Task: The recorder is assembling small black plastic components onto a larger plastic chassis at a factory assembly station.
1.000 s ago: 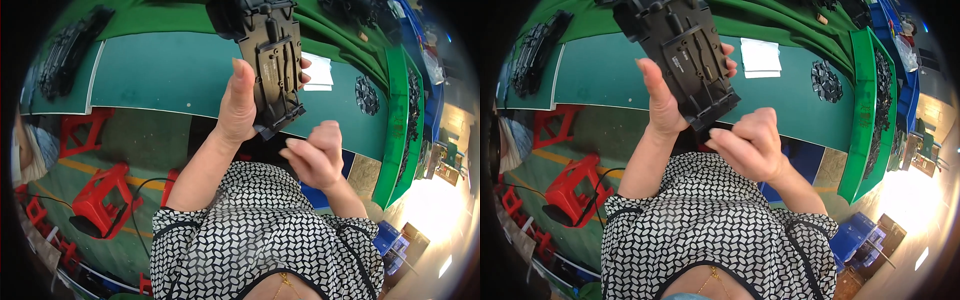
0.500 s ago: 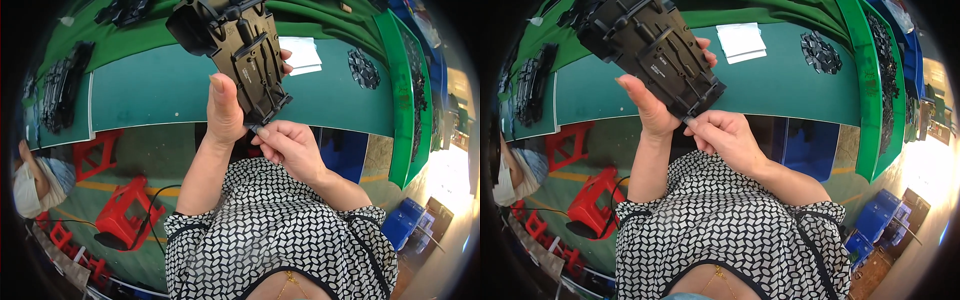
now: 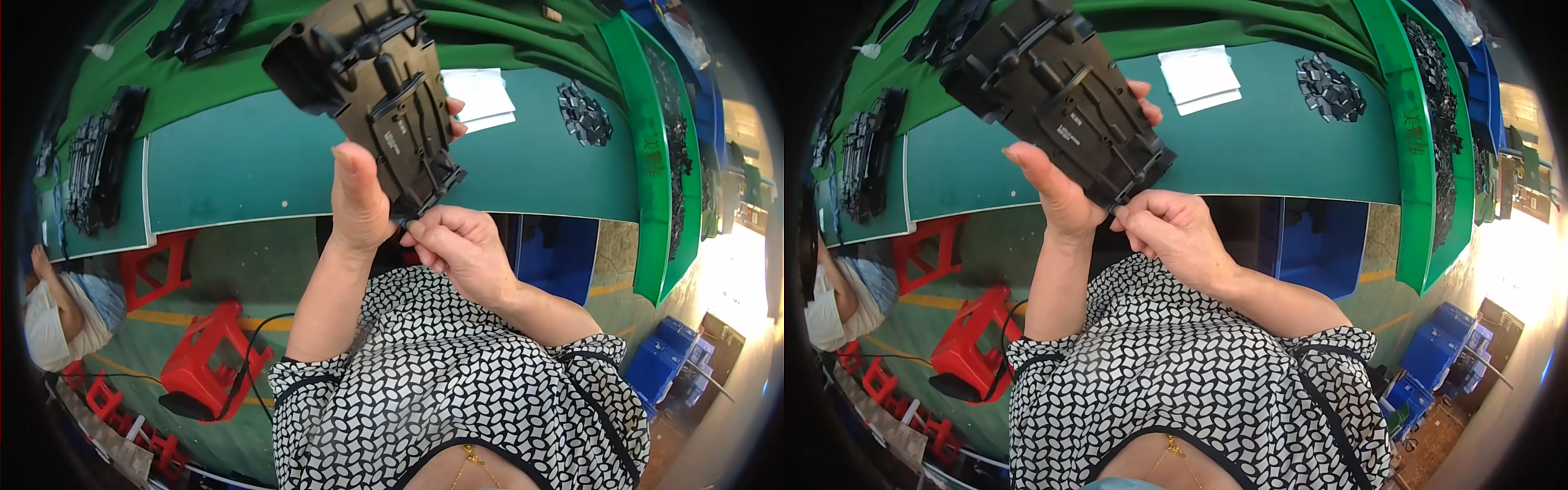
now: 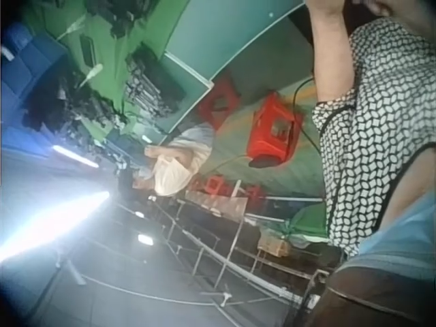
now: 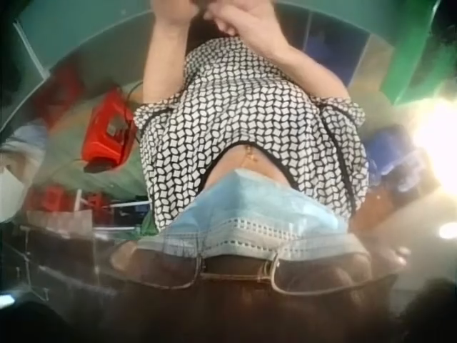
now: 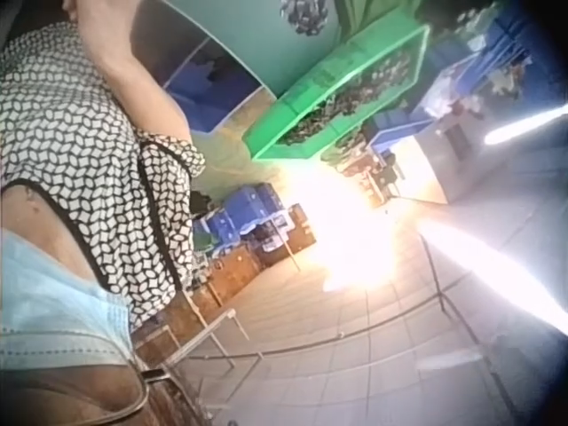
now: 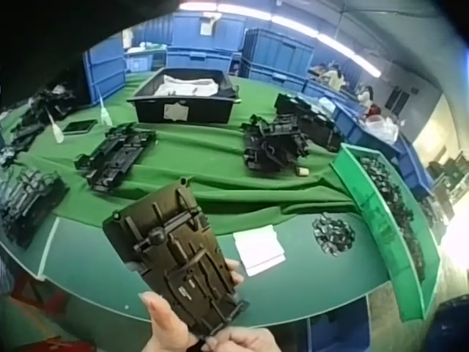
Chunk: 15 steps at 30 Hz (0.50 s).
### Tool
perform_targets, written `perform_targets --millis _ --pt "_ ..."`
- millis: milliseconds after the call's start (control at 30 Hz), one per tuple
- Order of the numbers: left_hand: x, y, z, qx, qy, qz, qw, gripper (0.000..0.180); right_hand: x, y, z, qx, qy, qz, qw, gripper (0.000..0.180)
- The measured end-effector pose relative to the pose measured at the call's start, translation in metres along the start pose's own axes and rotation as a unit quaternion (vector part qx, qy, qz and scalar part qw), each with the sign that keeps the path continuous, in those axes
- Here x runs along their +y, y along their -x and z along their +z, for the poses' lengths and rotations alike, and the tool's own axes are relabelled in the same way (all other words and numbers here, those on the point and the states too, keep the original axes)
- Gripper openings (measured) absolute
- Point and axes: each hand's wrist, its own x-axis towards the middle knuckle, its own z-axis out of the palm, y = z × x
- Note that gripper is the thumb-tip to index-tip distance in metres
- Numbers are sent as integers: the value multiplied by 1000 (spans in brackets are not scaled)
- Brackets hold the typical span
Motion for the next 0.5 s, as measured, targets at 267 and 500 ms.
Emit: perform_targets --millis 267,500 --pt "-5 2 -2 5 250 -23 968 91 -18 18 -22 -15 164 -84 983 26" --pt "13 5 13 106 224 -44 968 78 -21 9 -48 -9 223 -221 949 22"
